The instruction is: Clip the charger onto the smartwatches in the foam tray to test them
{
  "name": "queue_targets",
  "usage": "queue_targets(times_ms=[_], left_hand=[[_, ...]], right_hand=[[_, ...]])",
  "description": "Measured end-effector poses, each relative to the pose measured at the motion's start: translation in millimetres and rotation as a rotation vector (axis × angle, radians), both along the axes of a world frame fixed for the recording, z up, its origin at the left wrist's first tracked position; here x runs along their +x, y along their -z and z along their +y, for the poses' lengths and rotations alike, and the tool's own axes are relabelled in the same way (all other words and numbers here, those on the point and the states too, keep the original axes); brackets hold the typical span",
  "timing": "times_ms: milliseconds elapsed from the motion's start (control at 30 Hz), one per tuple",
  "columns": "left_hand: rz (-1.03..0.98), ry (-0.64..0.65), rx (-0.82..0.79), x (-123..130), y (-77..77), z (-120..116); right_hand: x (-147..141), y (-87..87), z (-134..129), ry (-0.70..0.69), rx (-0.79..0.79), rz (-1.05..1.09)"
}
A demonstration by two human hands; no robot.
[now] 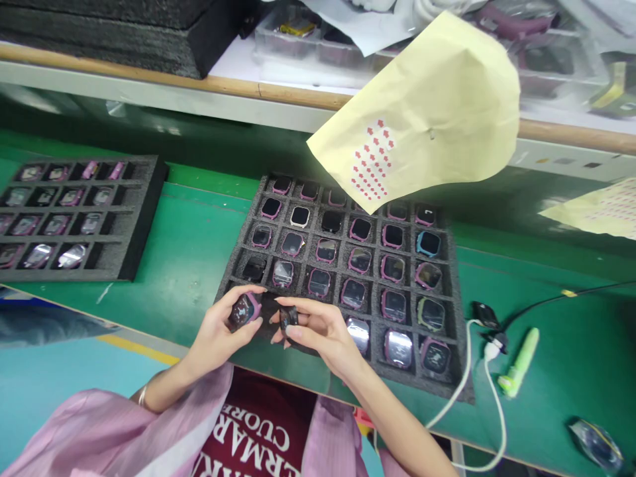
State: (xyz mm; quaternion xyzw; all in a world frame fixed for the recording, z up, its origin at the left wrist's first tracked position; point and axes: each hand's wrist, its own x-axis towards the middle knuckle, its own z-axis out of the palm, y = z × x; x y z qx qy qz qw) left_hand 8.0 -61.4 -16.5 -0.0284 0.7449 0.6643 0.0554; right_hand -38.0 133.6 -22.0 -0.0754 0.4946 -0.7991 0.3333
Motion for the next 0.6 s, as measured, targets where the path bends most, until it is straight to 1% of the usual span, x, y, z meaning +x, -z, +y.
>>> queue_targets(times_ms=[133, 200, 267, 300, 367, 433, 500, 600], left_hand=[[0.068, 0.007, -0.023, 10, -11.5, -3], [0.091, 0.004, -0.046, 12, -15.2, -4], [0.055, -0.016, -0.037, 11, -15.2, -3], [0.006, -0.029, -0.006, 9, -14.1, -2], [-0.119, -0.045, 0.110, 4, -11.1, -1], [-0.227, -0.037, 0.259, 0, -8.6, -3], [-0.280, -0.011, 0.394, -2, -7.4, -7], [-0.312, 0.049, 0.578, -2, -6.9, -15]], right_hand=[[3, -8.1, 6, -0.025, -0.071, 0.042], [4, -10.8, 7, -0.043, -0.080, 0.045], [4, -11.7, 6, -0.056, -0.075, 0.031], [3, -11.5, 5, -0.062, -0.072, 0.017], [1, -10.1, 3, -0.075, -0.059, -0.024], [0, -7.6, 2, -0.087, -0.036, -0.065], [-1, -4.6, 3, -0.095, -0.011, -0.066], [-1, -0.8, 6, -0.120, 0.060, 0.018]])
